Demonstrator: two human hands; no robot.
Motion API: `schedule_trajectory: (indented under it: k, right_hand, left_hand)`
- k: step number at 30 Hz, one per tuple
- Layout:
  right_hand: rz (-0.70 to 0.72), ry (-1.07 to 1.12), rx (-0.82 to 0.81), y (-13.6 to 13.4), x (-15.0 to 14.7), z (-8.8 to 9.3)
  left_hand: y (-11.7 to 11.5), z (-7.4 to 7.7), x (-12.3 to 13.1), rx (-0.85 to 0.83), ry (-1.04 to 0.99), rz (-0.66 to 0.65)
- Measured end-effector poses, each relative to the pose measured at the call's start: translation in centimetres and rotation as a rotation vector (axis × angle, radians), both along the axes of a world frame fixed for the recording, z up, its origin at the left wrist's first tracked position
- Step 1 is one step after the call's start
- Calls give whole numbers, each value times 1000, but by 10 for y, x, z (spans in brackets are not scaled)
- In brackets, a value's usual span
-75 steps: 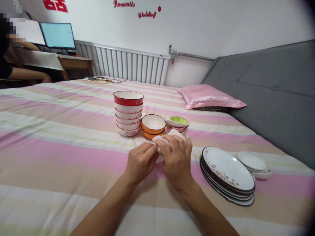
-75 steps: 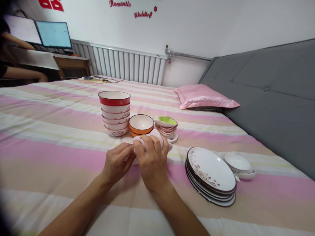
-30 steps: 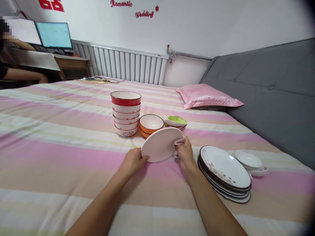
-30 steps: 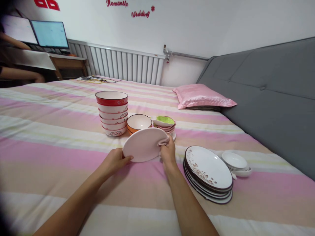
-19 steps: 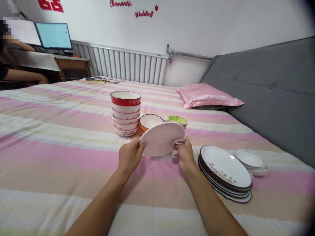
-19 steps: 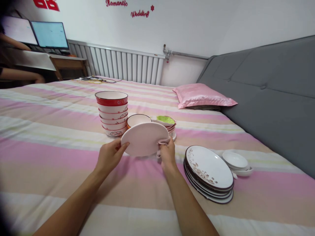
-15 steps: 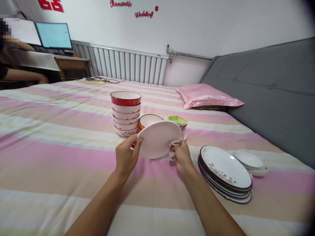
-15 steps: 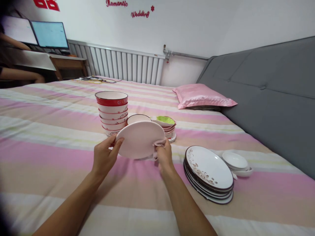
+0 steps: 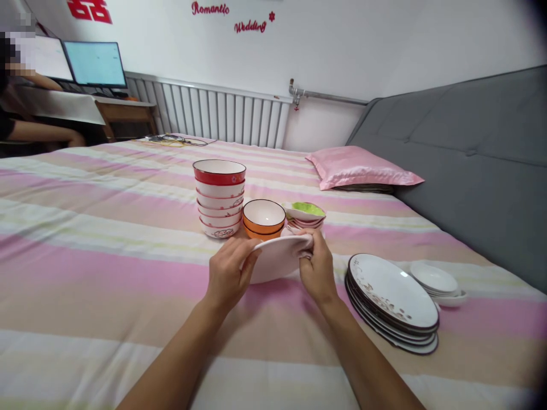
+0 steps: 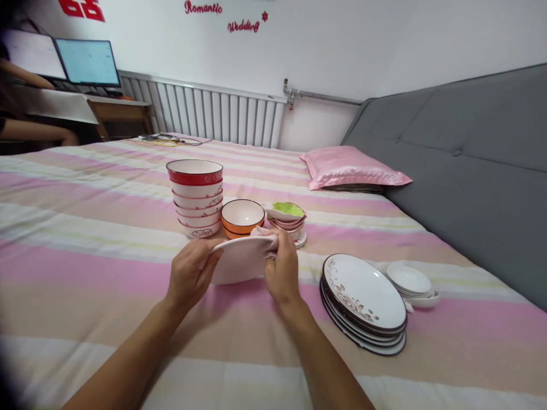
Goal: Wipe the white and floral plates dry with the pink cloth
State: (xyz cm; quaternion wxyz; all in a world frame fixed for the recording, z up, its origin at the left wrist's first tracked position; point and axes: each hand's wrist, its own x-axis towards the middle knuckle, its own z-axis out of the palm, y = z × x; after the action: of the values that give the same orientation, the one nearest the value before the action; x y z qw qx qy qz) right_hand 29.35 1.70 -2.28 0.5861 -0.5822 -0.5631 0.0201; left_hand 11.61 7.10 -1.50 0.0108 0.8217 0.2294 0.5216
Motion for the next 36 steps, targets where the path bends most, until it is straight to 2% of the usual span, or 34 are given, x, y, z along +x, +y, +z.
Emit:
schedule_trajectory:
  k: [10,15,19,22,27,36]
  right_hand:
    - [-229,-586,142,-19,-31,19]
    - [-277,-728,146,-25,-45,21]
    - [-268,-763,138,-24,-43,20]
    - [-258,-717,113,-21,-34,20]
    - [-194,-508,87,-12,-18,14]
    - [-12,-63,-5,7,5,-9]
  left_hand:
    - [-11,0,6,79,57,-46]
    - [-15,2,8,122,61,-49]
    - [-16,2,9,124,84,-35]
    - [-15,1,9,106,86,-26]
    - [-10,-2,7,37,77,4]
    - [-5,-5,4,3,55,60]
